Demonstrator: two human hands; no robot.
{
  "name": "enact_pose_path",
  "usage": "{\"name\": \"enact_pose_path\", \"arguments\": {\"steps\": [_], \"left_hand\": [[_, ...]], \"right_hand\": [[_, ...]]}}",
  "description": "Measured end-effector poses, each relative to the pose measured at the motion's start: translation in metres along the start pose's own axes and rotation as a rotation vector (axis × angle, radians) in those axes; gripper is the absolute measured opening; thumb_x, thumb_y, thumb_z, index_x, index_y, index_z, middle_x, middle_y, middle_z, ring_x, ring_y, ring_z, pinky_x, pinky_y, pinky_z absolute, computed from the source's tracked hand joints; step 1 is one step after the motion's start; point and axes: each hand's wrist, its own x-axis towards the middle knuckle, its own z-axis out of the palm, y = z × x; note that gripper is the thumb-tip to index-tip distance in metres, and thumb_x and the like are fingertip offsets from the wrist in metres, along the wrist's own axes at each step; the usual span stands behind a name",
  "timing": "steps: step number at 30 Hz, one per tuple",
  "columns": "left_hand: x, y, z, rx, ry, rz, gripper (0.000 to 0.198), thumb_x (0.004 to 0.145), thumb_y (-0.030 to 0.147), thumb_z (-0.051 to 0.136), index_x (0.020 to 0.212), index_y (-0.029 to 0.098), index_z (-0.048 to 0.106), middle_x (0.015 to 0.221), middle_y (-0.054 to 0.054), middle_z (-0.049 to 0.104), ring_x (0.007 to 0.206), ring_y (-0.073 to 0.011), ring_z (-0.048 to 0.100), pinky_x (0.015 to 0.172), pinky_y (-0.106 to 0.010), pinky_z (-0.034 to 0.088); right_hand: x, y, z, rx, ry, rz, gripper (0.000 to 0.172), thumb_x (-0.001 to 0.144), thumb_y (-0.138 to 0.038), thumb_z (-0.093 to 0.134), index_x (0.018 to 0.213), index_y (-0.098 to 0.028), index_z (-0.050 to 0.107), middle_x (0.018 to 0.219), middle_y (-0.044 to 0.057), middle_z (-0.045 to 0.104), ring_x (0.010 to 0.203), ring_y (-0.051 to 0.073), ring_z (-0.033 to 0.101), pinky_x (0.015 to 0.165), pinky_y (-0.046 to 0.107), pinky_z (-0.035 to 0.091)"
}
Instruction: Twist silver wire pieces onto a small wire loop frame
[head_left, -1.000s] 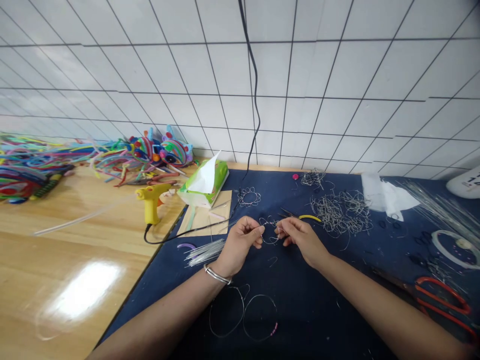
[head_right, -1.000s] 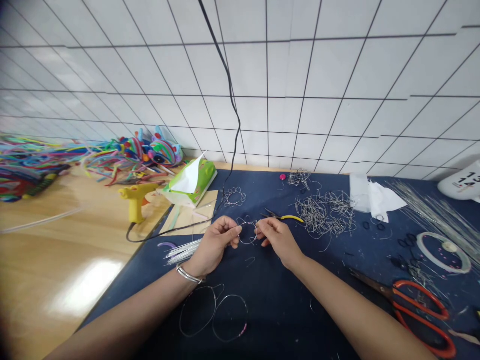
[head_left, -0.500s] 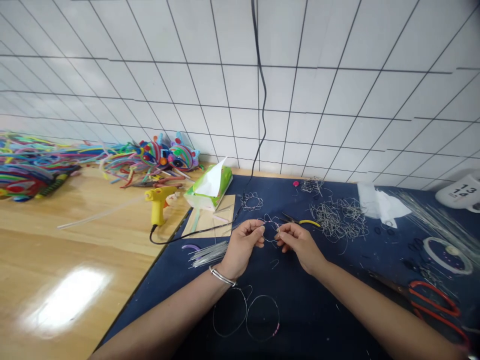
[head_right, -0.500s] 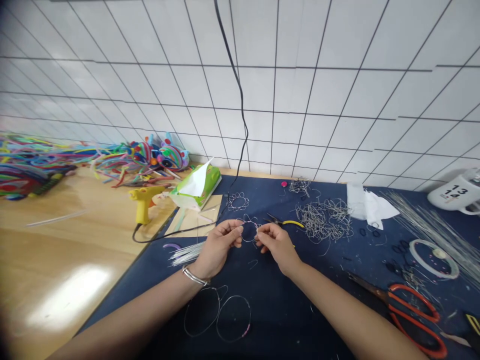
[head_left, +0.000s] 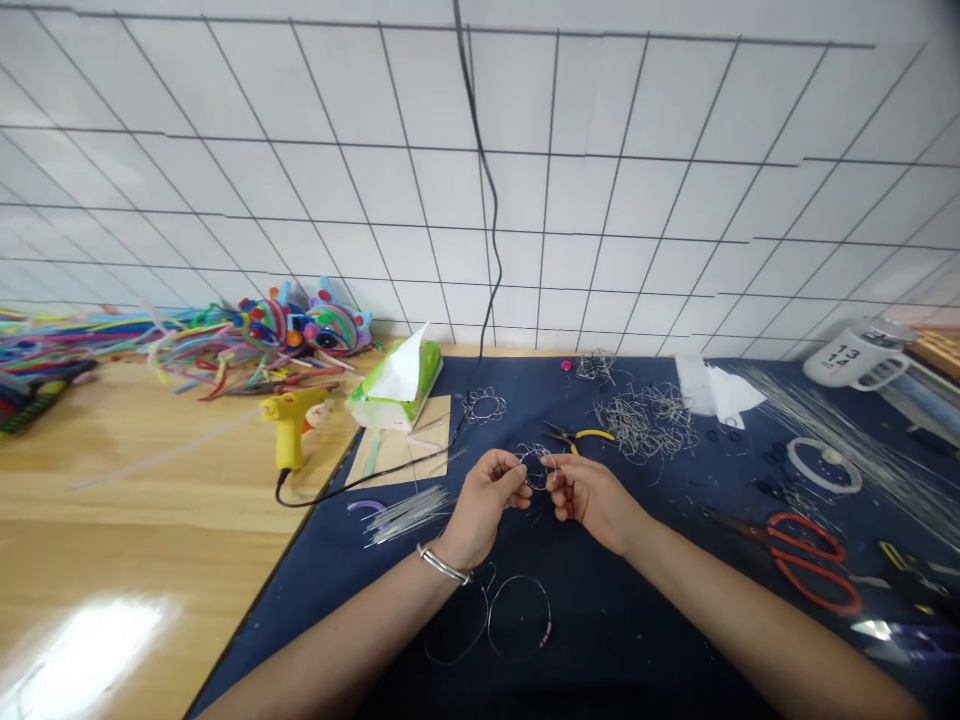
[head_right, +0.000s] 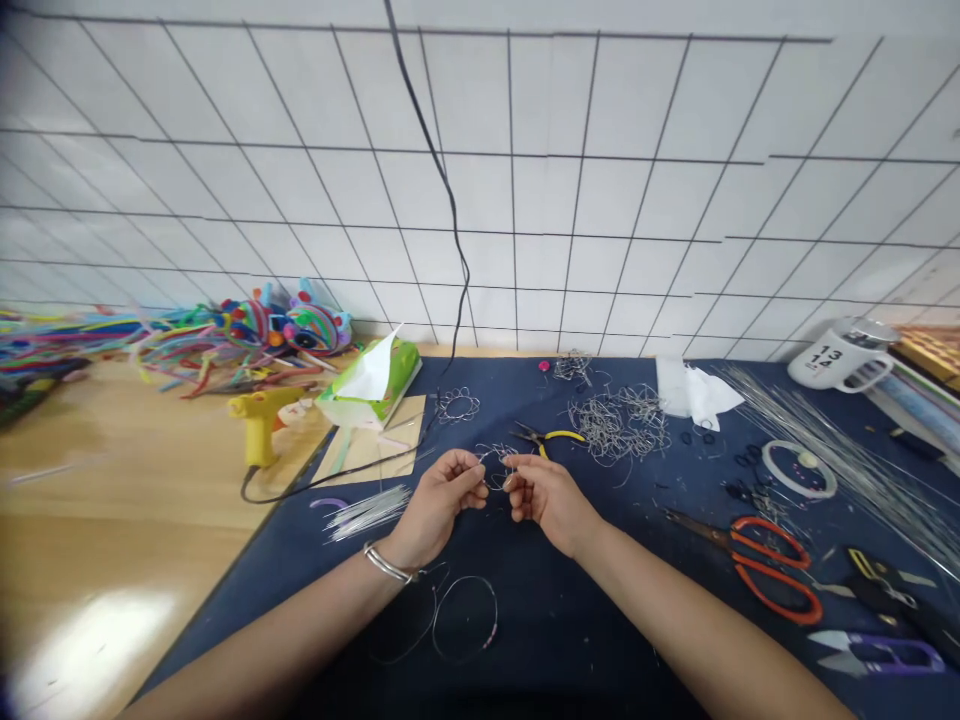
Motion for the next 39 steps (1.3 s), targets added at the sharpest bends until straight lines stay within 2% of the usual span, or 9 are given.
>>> {"name": "enact_pose_path", "arguments": {"steps": [10,16,20,22,26,30,32,35,39], "left_hand": [[-0.013,-0.005,0.012,0.052,-0.104,-0.059,0.023,0.074,0.030,0.057,0.092,0.018,0.050,0.070,0.002,0.052,0.058,-0.0082,0.055,0.055,-0.021,0.046],[-0.015,-0.007,0.012,0.044,-0.121,-0.121,0.018,0.073,0.029,0.057,0.086,0.018,0.049,0.069,0.002,0.051,0.059,-0.0094,0.056,0.054,-0.022,0.046],[-0.012,-0.003,0.009,0.206,-0.266,-0.176,0.013,0.074,0.027,0.055,0.081,0.017,0.050,0.073,-0.001,0.055,0.069,-0.0142,0.059,0.059,-0.025,0.047],[-0.009,0.001,0.008,0.373,-0.326,-0.110,0.012,0.074,0.025,0.055,0.081,0.016,0.051,0.078,-0.003,0.057,0.074,-0.0146,0.058,0.064,-0.026,0.047],[-0.006,0.005,0.007,0.653,-0.314,0.122,0.025,0.073,0.021,0.057,0.097,0.018,0.052,0.088,-0.003,0.058,0.081,-0.0134,0.055,0.077,-0.029,0.045],[-0.005,0.005,0.007,0.787,-0.338,0.332,0.022,0.075,0.018,0.054,0.097,0.020,0.055,0.090,-0.003,0.057,0.082,-0.0132,0.054,0.077,-0.028,0.044],[-0.005,0.007,0.006,0.800,-0.379,0.348,0.017,0.078,0.019,0.051,0.094,0.020,0.057,0.087,-0.003,0.058,0.079,-0.0131,0.055,0.074,-0.027,0.044],[-0.006,0.011,0.005,0.778,-0.424,0.263,0.015,0.081,0.023,0.047,0.092,0.019,0.058,0.080,-0.002,0.059,0.072,-0.0121,0.056,0.070,-0.026,0.044],[-0.005,0.013,0.004,0.806,-0.415,0.225,0.018,0.083,0.026,0.044,0.083,0.018,0.059,0.072,-0.001,0.059,0.070,-0.0118,0.055,0.069,-0.025,0.043]], "right_hand": [[-0.018,0.013,-0.007,0.135,-0.052,0.032,0.022,0.072,-0.034,0.056,0.087,-0.017,0.056,0.065,-0.002,0.051,0.050,0.007,0.044,0.046,0.021,0.037],[-0.019,0.016,-0.013,0.105,0.071,-0.068,0.021,0.070,-0.034,0.061,0.077,-0.017,0.053,0.064,-0.003,0.050,0.049,0.006,0.043,0.047,0.021,0.036],[-0.019,0.016,-0.016,0.004,0.108,-0.092,0.021,0.071,-0.036,0.059,0.074,-0.016,0.052,0.064,-0.003,0.050,0.048,0.006,0.043,0.046,0.021,0.037],[-0.020,0.016,-0.017,-0.065,0.093,-0.078,0.021,0.072,-0.036,0.059,0.073,-0.016,0.051,0.063,-0.003,0.049,0.048,0.005,0.042,0.046,0.020,0.037],[-0.019,0.016,-0.018,-0.143,0.054,-0.073,0.020,0.074,-0.035,0.056,0.074,-0.016,0.050,0.064,-0.003,0.050,0.048,0.005,0.043,0.046,0.020,0.037],[-0.018,0.018,-0.019,-0.169,0.027,-0.074,0.018,0.076,-0.034,0.054,0.076,-0.017,0.050,0.065,-0.003,0.050,0.048,0.006,0.044,0.046,0.021,0.037],[-0.017,0.018,-0.020,-0.183,0.020,-0.067,0.017,0.076,-0.034,0.054,0.076,-0.017,0.050,0.065,-0.003,0.050,0.048,0.006,0.044,0.046,0.021,0.037],[-0.018,0.017,-0.019,-0.229,0.014,-0.067,0.017,0.077,-0.034,0.052,0.077,-0.017,0.050,0.066,-0.003,0.050,0.048,0.006,0.044,0.046,0.021,0.038],[-0.020,0.013,-0.016,-0.337,0.015,-0.096,0.015,0.079,-0.032,0.049,0.078,-0.017,0.050,0.066,-0.003,0.050,0.049,0.006,0.044,0.046,0.020,0.038]]}}
